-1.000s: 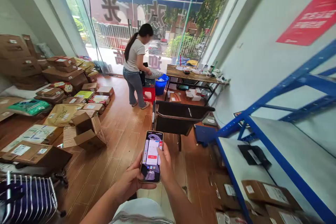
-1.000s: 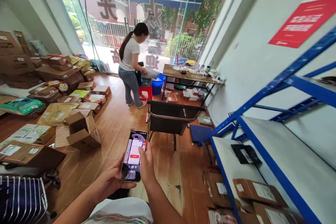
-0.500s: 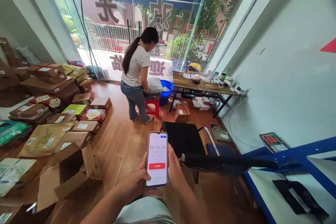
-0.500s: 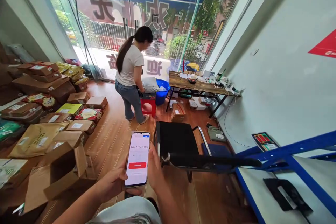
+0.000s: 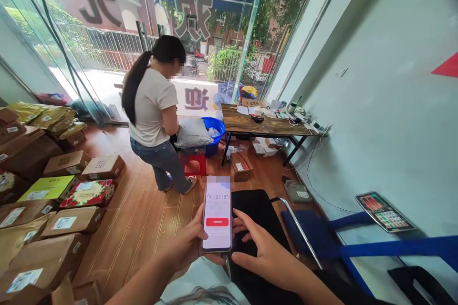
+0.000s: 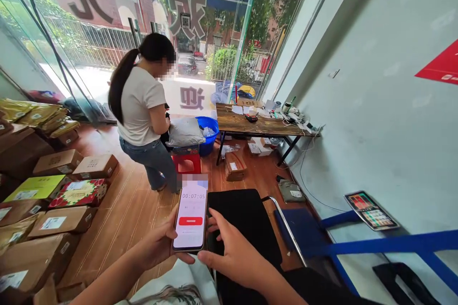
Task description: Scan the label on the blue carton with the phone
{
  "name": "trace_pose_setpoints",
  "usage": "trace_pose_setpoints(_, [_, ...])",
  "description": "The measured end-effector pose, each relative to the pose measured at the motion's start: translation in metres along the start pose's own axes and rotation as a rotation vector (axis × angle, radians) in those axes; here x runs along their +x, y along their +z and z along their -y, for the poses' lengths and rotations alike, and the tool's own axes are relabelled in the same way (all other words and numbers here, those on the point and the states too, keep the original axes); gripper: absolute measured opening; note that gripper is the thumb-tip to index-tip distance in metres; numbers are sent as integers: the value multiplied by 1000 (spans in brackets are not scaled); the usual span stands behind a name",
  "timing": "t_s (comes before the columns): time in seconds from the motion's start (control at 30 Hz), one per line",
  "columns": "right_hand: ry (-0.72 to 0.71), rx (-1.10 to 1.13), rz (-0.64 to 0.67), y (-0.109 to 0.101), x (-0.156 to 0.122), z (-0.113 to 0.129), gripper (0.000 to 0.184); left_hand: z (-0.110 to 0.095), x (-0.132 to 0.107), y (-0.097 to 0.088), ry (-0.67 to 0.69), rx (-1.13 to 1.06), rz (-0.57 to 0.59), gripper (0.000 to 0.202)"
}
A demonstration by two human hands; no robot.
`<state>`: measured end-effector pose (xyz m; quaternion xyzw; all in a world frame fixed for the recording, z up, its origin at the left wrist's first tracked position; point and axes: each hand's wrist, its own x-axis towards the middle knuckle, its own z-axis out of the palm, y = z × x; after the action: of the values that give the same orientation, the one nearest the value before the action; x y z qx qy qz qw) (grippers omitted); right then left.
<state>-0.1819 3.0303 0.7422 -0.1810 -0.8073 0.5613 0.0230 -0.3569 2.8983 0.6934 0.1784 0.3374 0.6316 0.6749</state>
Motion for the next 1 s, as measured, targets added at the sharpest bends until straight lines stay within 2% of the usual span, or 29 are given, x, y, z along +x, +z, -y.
trace_pose_setpoints(0.13, [-54, 6, -134, -8, 71, 0, 92, -41, 46, -14, 51, -72, -46, 99])
trace_pose_setpoints(0.3, [-2, 137, -386, -4, 164, -16, 93, -81, 105, -45, 109, -114, -111, 105])
trace_pose_setpoints(0.47, [27, 237, -630, -11, 250, -43, 85, -127, 170, -80, 43, -40, -93, 87])
trace_pose_setpoints(0.63, [23, 349, -820, -36, 319, -64, 86, -179, 239, -97, -53, 33, -22, 84])
trace_pose_setpoints(0.73, [52, 443, -946, -55, 348, -77, 82, -198, 279, -106, -168, 140, -5, 76])
trace_pose_setpoints(0.8, [149, 606, -982, -68, 358, -91, 75, -206, 303, -114, -268, 246, -31, 67])
trace_pose_setpoints(0.9, [353, 1021, -935, -84, 358, -119, 47, -215, 335, -133, -395, 390, -175, 60])
trace_pose_setpoints(0.93, [410, 1121, -927, -89, 354, -130, 38, -217, 345, -141, -422, 433, -239, 57])
trace_pose_setpoints(1.0, [508, 1229, -966, -100, 344, -155, 32, -222, 361, -157, -435, 497, -354, 50])
